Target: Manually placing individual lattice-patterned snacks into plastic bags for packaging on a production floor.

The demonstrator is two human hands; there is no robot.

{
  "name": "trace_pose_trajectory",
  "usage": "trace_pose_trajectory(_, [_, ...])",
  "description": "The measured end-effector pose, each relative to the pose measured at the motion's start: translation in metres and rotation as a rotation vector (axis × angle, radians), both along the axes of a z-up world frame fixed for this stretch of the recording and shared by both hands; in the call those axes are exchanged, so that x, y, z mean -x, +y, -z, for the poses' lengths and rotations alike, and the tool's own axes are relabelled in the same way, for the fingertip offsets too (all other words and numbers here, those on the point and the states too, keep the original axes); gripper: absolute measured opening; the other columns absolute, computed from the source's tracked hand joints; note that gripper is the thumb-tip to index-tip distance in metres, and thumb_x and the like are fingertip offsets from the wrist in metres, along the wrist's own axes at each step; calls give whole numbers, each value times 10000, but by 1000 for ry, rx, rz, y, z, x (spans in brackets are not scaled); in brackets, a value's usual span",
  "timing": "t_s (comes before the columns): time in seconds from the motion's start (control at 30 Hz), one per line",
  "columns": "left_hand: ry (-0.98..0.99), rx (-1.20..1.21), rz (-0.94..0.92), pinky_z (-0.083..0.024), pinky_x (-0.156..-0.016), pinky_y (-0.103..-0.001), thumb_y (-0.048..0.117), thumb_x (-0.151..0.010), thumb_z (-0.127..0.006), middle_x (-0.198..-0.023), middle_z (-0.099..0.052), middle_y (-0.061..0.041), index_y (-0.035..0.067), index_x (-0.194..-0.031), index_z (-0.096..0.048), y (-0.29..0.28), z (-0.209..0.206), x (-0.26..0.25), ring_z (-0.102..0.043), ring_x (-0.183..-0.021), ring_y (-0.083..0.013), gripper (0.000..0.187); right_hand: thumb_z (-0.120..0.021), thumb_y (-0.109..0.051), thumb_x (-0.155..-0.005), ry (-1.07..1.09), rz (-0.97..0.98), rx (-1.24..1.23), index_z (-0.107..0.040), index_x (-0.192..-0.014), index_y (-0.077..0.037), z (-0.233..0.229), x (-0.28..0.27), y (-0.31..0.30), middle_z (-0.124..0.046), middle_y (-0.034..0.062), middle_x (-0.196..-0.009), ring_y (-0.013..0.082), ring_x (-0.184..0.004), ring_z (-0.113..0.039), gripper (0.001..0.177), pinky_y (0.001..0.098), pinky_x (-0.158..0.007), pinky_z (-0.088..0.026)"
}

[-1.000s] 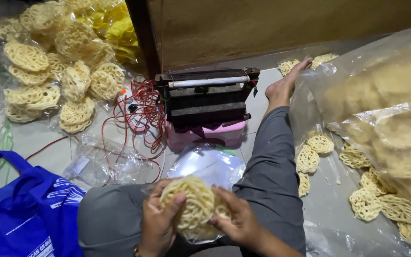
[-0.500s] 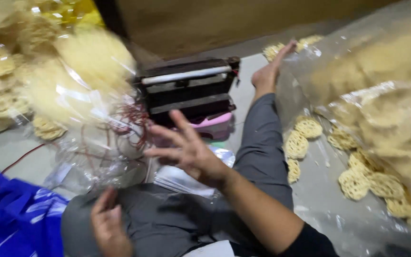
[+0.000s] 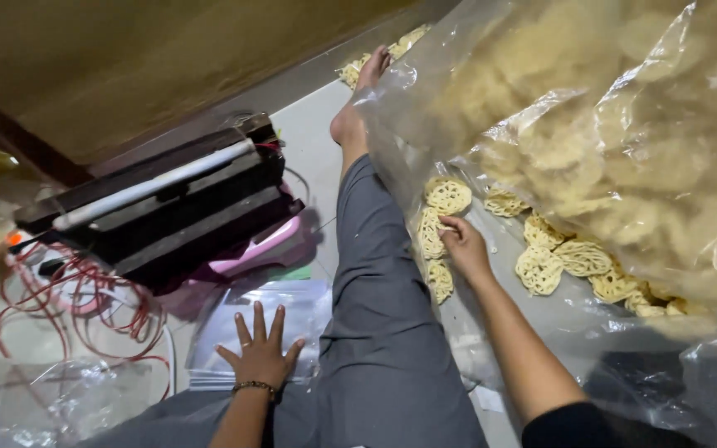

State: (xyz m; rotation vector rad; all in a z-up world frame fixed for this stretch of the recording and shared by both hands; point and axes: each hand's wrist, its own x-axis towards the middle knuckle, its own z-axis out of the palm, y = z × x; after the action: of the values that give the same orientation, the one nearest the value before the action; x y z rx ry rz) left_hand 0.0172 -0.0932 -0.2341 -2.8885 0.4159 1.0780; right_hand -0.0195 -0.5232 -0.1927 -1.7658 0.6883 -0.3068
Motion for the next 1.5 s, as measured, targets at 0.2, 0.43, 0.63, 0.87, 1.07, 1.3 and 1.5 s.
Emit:
trace_pose_trajectory(0.2, [-76, -24, -96, -99, -1185, -760, 599, -1006, -215, -1714, 8, 196, 578, -1563, -81, 3, 2, -3, 14, -1601, -228, 574, -684, -293, -914, 386, -131, 695, -515, -1476, -32, 63, -67, -77, -333, 199, -1626, 375, -1452, -377, 642, 419, -1146, -354])
trace_pose_trajectory(0.43, [26, -141, -120, -164, -1140, -797, 783, -923, -253, -1733, 137, 112, 514, -1596, 38, 7, -13, -4, 71, -1601, -276, 782, -668, -340, -917, 866, -220, 766, -230, -1623, -219, 15, -87, -50, -215, 134, -1669, 367, -1458, -304, 840, 643, -1111, -308])
trace_pose_trajectory(0.63, [-248, 108, -294, -266, -1119, -751, 415, -946, -463, -1622, -276, 182, 492, -1406, -404, 23, 23, 3, -213, -1558, -222, 471, -614, -113, -907, 526, 110, 598, -482, -1460, -88, 17, -36, -74, -637, 191, -1245, 362, -1042, -641, 568, 460, -881, -523])
trace_pose_trajectory(0.87, [-328, 1044, -814, -512, -671, -250, 124, -922, -687, -913, -760, -42, 50, -1072, -759, 26, -25, 4, -661, -770, -124, 181, -707, -341, -907, 229, 306, -195, -664, -1128, 27, 32, -3, -39, -666, 129, -955, 221, -781, -646, 432, 308, -649, -532])
trace_pose_trajectory(1.07, [49, 1513, -1143, -590, -797, -363, 37, -957, -622, -996, -719, -200, -57, -1128, -666, 32, -102, 21, -696, -850, -265, 201, -689, -225, -879, 202, 326, -291, -684, -1162, -38, 44, 7, -32, -667, 102, -857, 203, -586, -575, 340, 318, -439, -454])
trace_pose_trajectory(1.3, [428, 1856, -1271, -585, -758, -391, 126, -967, -640, -979, -669, -150, 4, -1130, -645, 49, -145, 33, -660, -822, -245, 204, -657, -295, -962, 108, 419, -227, -666, -1122, -137, -69, 48, -8, -674, -11, -876, 13, -303, -221, 225, 228, -247, -120])
trace_pose_trajectory(1.5, [968, 1723, -875, -663, -709, -396, 207, -931, -689, -897, -709, -148, -11, -1075, -657, 18, -165, 42, -715, -683, -186, 263, -782, -157, -939, -501, -1179, -900, -744, -1152, 37, -167, 26, 126, -270, 389, -1593, 488, -1478, -339, 290, 575, -1180, -364])
